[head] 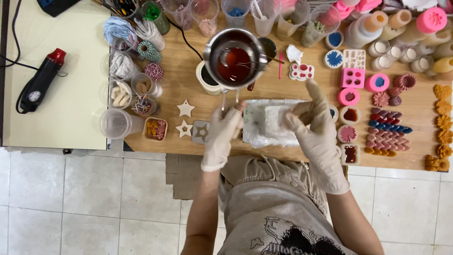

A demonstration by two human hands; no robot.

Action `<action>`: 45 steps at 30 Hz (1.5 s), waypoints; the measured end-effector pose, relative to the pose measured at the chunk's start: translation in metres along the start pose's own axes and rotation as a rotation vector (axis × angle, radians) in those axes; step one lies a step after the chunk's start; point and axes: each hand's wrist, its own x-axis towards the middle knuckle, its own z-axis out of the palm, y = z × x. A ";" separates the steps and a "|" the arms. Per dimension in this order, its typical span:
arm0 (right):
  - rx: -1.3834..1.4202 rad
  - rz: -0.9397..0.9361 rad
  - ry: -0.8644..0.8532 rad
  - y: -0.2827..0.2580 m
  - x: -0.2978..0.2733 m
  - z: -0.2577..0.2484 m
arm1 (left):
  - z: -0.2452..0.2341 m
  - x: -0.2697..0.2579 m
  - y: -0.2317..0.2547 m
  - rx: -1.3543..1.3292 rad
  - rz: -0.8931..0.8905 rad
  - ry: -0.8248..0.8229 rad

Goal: The person wears gloves and uses a small spoon to pour red liquid wax into a series of star-shaped molds on a workbench. They handle various candle-making supplies and move between different molds on the table.

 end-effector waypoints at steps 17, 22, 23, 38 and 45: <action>0.099 -0.055 0.411 0.017 -0.028 -0.009 | 0.064 -0.068 -0.051 0.068 -0.201 -0.363; 0.186 0.050 0.412 0.011 -0.016 -0.028 | 0.065 -0.068 -0.057 0.140 -0.194 -0.385; 0.141 0.118 0.347 0.009 -0.014 -0.033 | 0.065 -0.069 -0.057 0.144 -0.197 -0.389; -0.776 -0.382 0.172 -0.027 0.002 -0.057 | 0.054 -0.058 -0.056 0.357 0.110 -0.355; -0.717 -0.438 0.137 -0.012 0.005 -0.057 | 0.047 -0.053 -0.053 0.480 0.177 -0.344</action>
